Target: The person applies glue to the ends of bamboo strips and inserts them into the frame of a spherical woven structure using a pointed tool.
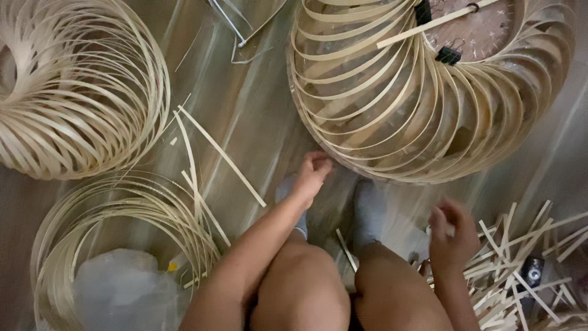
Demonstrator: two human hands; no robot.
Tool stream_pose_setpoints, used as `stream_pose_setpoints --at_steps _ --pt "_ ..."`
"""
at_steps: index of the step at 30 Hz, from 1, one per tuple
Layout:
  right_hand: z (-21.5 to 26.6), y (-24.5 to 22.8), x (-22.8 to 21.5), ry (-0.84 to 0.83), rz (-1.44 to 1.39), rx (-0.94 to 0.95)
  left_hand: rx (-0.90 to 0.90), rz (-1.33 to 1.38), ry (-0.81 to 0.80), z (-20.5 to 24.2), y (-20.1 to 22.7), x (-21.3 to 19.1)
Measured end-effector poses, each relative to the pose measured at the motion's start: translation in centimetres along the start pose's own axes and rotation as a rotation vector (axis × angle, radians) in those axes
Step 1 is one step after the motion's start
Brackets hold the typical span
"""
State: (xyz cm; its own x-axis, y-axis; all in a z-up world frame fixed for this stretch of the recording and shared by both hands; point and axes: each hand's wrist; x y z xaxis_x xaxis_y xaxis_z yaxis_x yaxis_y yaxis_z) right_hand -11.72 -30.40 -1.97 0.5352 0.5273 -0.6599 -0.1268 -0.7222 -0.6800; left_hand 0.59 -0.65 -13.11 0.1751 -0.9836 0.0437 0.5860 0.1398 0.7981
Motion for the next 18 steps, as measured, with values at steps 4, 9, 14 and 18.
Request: stream_pose_setpoints --at_steps 4,9,14,18 --pt "5.3 6.8 -3.1 0.032 0.272 0.272 -0.038 0.142 -0.034 0.0 0.3 -0.3" --pt "8.4 12.7 -1.8 -0.037 0.267 0.462 -0.101 -0.052 0.033 -0.1 -0.2 -1.2" --pt "6.1 14.9 1.9 -0.214 0.319 0.726 0.016 -0.011 -0.088 1.0 0.0 -2.1" --pt "4.6 14.4 2.9 -0.391 0.588 0.469 0.006 -0.048 -0.130 1.7 0.6 -3.5"
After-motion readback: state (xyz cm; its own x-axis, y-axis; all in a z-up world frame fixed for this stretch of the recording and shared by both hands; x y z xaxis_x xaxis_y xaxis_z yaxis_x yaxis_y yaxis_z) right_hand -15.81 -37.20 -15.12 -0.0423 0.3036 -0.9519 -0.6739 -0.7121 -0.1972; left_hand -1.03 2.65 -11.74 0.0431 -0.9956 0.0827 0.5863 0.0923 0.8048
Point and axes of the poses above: each hand's wrist, its own z-axis away from the middle knuckle, its own x-axis out of the palm, y = z × x, and after that the axes turned 11 degrees about y, right-handed
